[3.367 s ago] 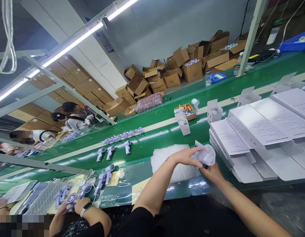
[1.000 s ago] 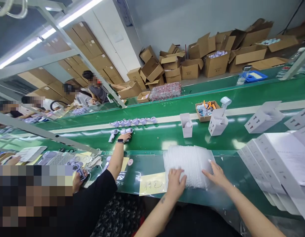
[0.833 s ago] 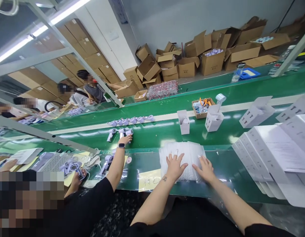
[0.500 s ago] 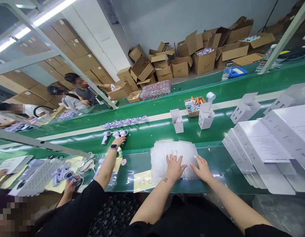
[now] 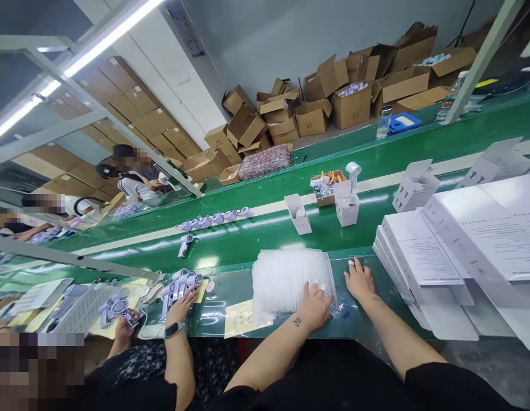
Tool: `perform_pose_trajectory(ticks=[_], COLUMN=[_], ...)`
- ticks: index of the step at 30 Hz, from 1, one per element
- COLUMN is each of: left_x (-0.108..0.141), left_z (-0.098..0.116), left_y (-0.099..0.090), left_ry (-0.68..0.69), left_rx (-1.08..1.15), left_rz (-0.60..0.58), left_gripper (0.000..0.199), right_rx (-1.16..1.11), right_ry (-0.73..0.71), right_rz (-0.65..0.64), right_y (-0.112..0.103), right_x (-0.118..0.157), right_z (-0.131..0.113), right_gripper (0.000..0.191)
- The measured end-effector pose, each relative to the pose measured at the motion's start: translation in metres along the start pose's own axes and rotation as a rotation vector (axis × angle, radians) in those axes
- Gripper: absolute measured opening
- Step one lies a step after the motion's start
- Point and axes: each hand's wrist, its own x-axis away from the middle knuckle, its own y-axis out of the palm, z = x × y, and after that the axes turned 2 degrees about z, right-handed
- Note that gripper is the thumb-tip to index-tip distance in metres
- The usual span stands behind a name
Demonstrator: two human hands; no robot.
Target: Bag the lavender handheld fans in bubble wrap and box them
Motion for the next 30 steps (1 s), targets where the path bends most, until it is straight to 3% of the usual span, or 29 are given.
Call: perform_pose_trajectory(ticks=[4,8,11,16,21,23,27,30], left_x=[0.007,0.014,0.008,-0.01,-0.009,-0.009,-0.015,-0.016], left_z=[0.007,0.012,0.014,0.019,0.017,0.015,0.013,0.015], left_y=[0.007,0.015,0.012,-0.004,-0.001,0.004,0.006,-0.004], left_ry=[-0.032,-0.035,-0.002,0.101,0.063,0.025,0.053,0.104], left_rx=[0.043,0.098,0.093,0.025,-0.134,-0.13,-0.106,-0.104], left_rz=[0.043,0.073,0.075,0.094,-0.076,-0.107,-0.094,-0.037], left_gripper=[0.046,0.038,0.034,0.038,0.074,0.064,0.022,0.014], right_rx=[-0.021,-0.186,-0.347,-0.393,-0.539,-0.733,-0.951,-1.053], right_ry=[-0.108,-0.32,-0.312,-0.082,0.068,0.253,0.584,0.742], right_rz=[-0.058,-0.227,-0.282,-0.338,-0.373,-0.346,-0.275,-0.241], right_y=[-0.021,-0.042,-0.041,-0.03,-0.038,-0.041,-0.034,-0.03], right_x=[0.028,0.08,0.119,0.157,0.164,0.16,0.143,0.129], right_z=[0.002,0.012,0.023,0.029,0.019,0.014,0.0,-0.013], right_gripper=[0.028,0.026,0.025,0.018,0.019,0.008,0.019,0.025])
